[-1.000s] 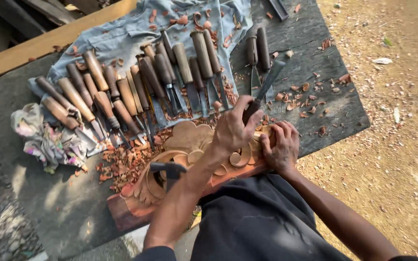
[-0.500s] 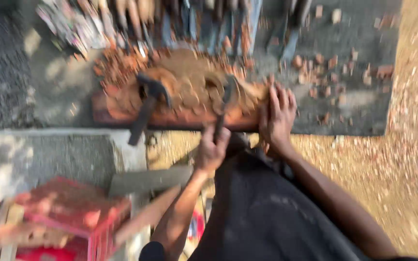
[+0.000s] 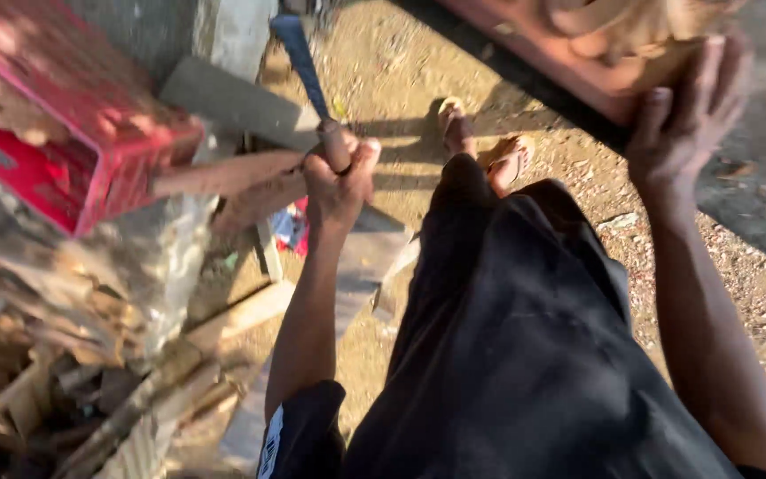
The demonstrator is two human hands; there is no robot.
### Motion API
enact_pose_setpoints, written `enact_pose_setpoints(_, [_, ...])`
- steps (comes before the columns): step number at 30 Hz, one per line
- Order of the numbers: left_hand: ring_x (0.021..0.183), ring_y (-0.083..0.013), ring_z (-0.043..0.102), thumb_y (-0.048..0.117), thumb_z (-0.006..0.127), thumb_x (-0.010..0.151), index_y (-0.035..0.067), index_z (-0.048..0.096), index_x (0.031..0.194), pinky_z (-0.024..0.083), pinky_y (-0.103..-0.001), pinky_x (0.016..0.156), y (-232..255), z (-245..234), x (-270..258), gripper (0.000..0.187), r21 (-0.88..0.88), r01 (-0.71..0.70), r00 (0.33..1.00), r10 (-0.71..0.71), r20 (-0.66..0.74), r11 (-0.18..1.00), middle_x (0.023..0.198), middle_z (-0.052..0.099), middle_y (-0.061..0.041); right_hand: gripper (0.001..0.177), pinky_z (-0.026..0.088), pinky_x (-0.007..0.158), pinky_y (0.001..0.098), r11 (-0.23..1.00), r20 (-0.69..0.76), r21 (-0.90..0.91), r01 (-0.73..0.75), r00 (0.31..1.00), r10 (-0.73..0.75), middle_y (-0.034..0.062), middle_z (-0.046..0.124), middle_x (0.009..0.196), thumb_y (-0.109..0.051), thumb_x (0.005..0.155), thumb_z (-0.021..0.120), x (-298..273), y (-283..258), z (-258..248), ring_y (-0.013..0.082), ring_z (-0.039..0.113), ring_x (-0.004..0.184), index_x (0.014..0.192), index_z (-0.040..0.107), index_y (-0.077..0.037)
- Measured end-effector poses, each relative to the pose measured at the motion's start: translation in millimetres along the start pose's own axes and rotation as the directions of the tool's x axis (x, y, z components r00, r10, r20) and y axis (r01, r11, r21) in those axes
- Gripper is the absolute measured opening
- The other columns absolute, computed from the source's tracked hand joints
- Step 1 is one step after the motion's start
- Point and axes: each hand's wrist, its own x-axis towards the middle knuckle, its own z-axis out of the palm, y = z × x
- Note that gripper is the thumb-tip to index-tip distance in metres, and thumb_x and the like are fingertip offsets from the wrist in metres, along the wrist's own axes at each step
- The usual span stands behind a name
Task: Carving decorative patterns into a piece of wood using a chisel and hammer.
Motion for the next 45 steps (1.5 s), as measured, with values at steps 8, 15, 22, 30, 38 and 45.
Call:
enact_pose_setpoints(8, [0.059, -0.0074, 0.042, 0.029, 0.068, 0.095, 0.012, 0.064, 0.128, 0.037, -0.029, 0.054, -231.7, 26.5, -57.8, 0.037, 0.139, 0.396, 0.892, -0.416, 0.178, 0.908, 0.068, 0.048, 0.002, 0.042, 0.047, 0.113, 0.044, 0.925, 0.075, 0.361, -0.121, 0.992, 0.101, 0.0258, 0.06, 0.15, -0.027, 0.127, 0.053, -4.8, 40.5, 2.1, 0.0343, 0.06, 0.129, 0.156, 0.049, 0.002])
enact_pose_setpoints(15, [0.073, -0.0182, 0.069, 0.028, 0.074, 0.092, 0.003, 0.073, 0.107, 0.052, -0.037, 0.067, -225.9, 41.6, -64.8, 0.029, 0.33, 0.49, 0.856, -0.516, -0.01, 0.807, 0.08, 0.073, -0.014, 0.042, 0.051, 0.096, 0.0409, 0.905, 0.199, 0.279, -0.32, 0.942, 0.272, 0.0281, 0.064, 0.126, -0.024, 0.115, 0.043, 1.2, 14.0, -0.2, 0.0358, 0.063, 0.11, 0.137, 0.055, 0.009])
enact_pose_setpoints(22, [0.067, -0.0157, 0.059, 0.028, 0.073, 0.093, 0.001, 0.069, 0.093, 0.05, -0.037, 0.064, -228.6, 49.6, -77.7, 0.027, 0.142, 0.519, 0.836, -0.535, 0.121, 0.843, 0.071, 0.061, -0.003, 0.066, 0.024, 0.129, 0.0561, 0.998, 0.017, -0.048, -0.028, 0.999, 0.029, 0.0267, 0.04, 0.166, -0.04, 0.116, 0.051, -3.5, 31.7, -7.9, 0.0444, 0.037, 0.154, 0.165, 0.039, 0.002])
enact_pose_setpoints(30, [0.069, -0.0093, 0.058, 0.031, 0.075, 0.094, 0.007, 0.066, 0.092, 0.048, -0.03, 0.067, -114.7, 106.2, -164.3, 0.026, 0.146, 0.37, 0.928, -0.373, -0.006, 0.917, 0.071, 0.06, 0.004, 0.076, 0.017, 0.124, 0.0553, 0.999, 0.132, 0.009, -0.045, 0.99, 0.043, 0.0269, 0.028, 0.171, -0.051, 0.111, 0.049, -2.1, 22.6, -22.9, 0.0428, 0.026, 0.16, 0.169, 0.036, -0.003])
enact_pose_setpoints(38, [0.063, -0.0091, 0.045, 0.034, 0.077, 0.096, 0.005, 0.063, 0.09, 0.038, -0.03, 0.058, -36.9, 127.1, -192.7, 0.033, 0.109, 0.409, 0.912, -0.407, -0.047, 0.906, 0.067, 0.048, 0.002, 0.081, 0.017, 0.124, 0.0544, 0.997, 0.08, 0.017, -0.069, 0.995, 0.067, 0.0277, 0.029, 0.17, -0.056, 0.109, 0.049, 10.6, 29.4, -7.8, 0.044, 0.026, 0.159, 0.168, 0.035, -0.002])
enact_pose_setpoints(45, [0.067, -0.0101, 0.057, 0.031, 0.07, 0.096, 0.004, 0.064, 0.093, 0.048, -0.031, 0.062, 53.4, 113.1, -136.2, 0.028, 0.225, 0.366, 0.904, -0.287, -0.315, 0.903, 0.072, 0.061, -0.002, 0.079, 0.021, 0.127, 0.0575, 0.994, 0.025, -0.024, -0.105, 0.994, 0.106, 0.0283, 0.033, 0.167, -0.053, 0.104, 0.055, 12.5, 19.9, -19.5, 0.0439, 0.029, 0.156, 0.165, 0.04, -0.004])
